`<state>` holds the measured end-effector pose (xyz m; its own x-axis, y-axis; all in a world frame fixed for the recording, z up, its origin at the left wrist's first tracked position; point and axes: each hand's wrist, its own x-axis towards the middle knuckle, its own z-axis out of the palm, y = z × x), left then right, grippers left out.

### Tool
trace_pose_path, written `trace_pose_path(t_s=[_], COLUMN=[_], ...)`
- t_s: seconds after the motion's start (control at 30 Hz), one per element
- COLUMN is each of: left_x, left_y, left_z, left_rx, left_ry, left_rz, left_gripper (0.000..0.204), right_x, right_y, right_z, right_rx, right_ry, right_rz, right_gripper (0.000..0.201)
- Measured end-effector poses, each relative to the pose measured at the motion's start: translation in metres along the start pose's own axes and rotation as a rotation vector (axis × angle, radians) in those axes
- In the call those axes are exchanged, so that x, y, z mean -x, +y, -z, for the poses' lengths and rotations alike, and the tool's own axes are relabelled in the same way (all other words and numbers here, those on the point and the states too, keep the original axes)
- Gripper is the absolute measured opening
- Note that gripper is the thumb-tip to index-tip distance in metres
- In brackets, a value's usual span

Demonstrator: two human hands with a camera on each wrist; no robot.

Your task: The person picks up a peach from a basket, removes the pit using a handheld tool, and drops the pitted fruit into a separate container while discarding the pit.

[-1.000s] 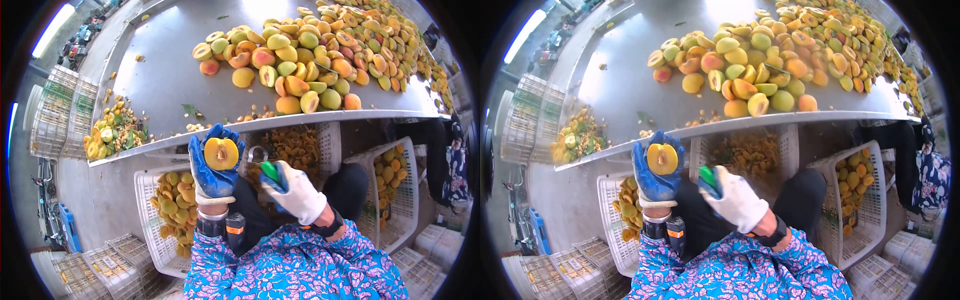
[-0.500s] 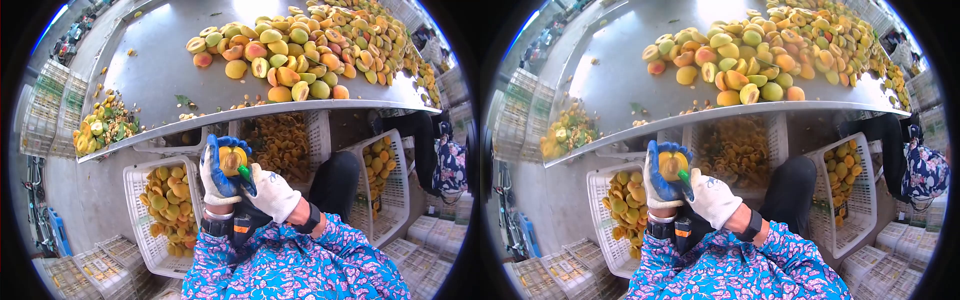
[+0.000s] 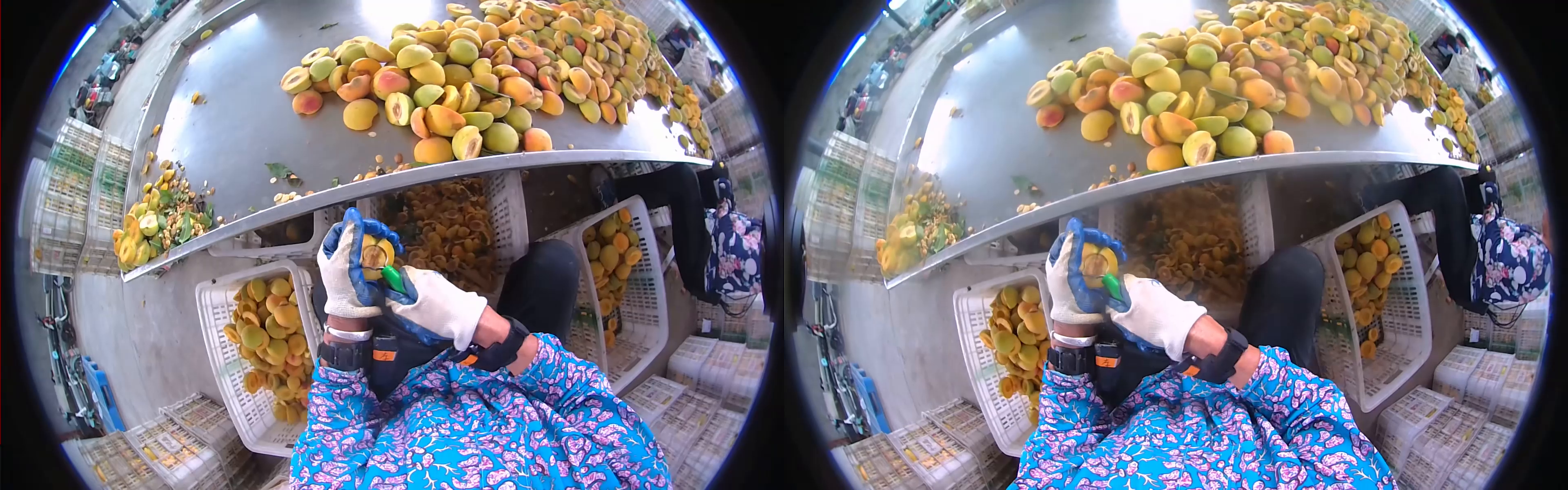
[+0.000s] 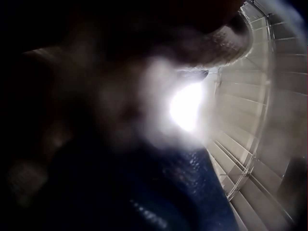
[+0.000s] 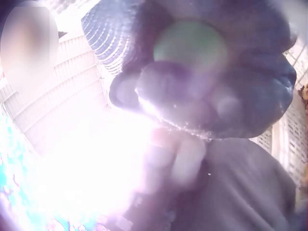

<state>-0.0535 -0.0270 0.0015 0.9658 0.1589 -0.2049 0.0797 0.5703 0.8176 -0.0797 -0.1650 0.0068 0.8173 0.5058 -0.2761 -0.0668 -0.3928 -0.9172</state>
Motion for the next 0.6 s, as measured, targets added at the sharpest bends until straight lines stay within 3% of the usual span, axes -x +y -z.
trace_pose_path(t_s=[0.1, 0.2, 0.23, 0.33, 0.37, 0.47, 0.5, 0.6], left_x=[0.001, 0.006, 0.007, 0.008, 0.01, 0.011, 0.011, 0.012], left_y=[0.002, 0.007, 0.007, 0.011, 0.01, 0.011, 0.012, 0.011], left_z=[0.002, -0.001, -0.003, -0.005, -0.006, -0.007, -0.002, 0.003], left_rx=[-0.033, -0.09, -0.144, -0.106, -0.071, -0.053, -0.103, -0.103], left_ry=[-0.012, -0.077, -0.073, -0.156, -0.148, -0.156, -0.177, -0.2], left_rz=[0.04, 0.111, 0.095, 0.144, 0.137, 0.089, 0.075, 0.158], left_gripper=[0.032, 0.034, 0.035, 0.037, 0.037, 0.039, 0.04, 0.043], right_x=[0.001, 0.002, 0.006, 0.021, 0.023, 0.021, 0.022, 0.022], right_y=[0.008, 0.009, 0.005, -0.011, -0.006, 0.003, 0.002, -0.006], right_z=[-0.01, 0.002, 0.0, 0.015, 0.016, 0.014, 0.012, 0.004], right_rx=[0.056, -0.427, -0.405, -0.9, -1.145, -1.465, -1.362, -0.617], right_ry=[0.07, -0.274, -0.213, -0.362, -0.454, -0.685, -0.653, -0.37], right_rz=[0.092, -0.145, -0.067, -0.46, -0.461, -0.453, -0.429, -0.33], right_gripper=[0.026, 0.024, 0.021, 0.022, 0.017, 0.015, 0.016, 0.018])
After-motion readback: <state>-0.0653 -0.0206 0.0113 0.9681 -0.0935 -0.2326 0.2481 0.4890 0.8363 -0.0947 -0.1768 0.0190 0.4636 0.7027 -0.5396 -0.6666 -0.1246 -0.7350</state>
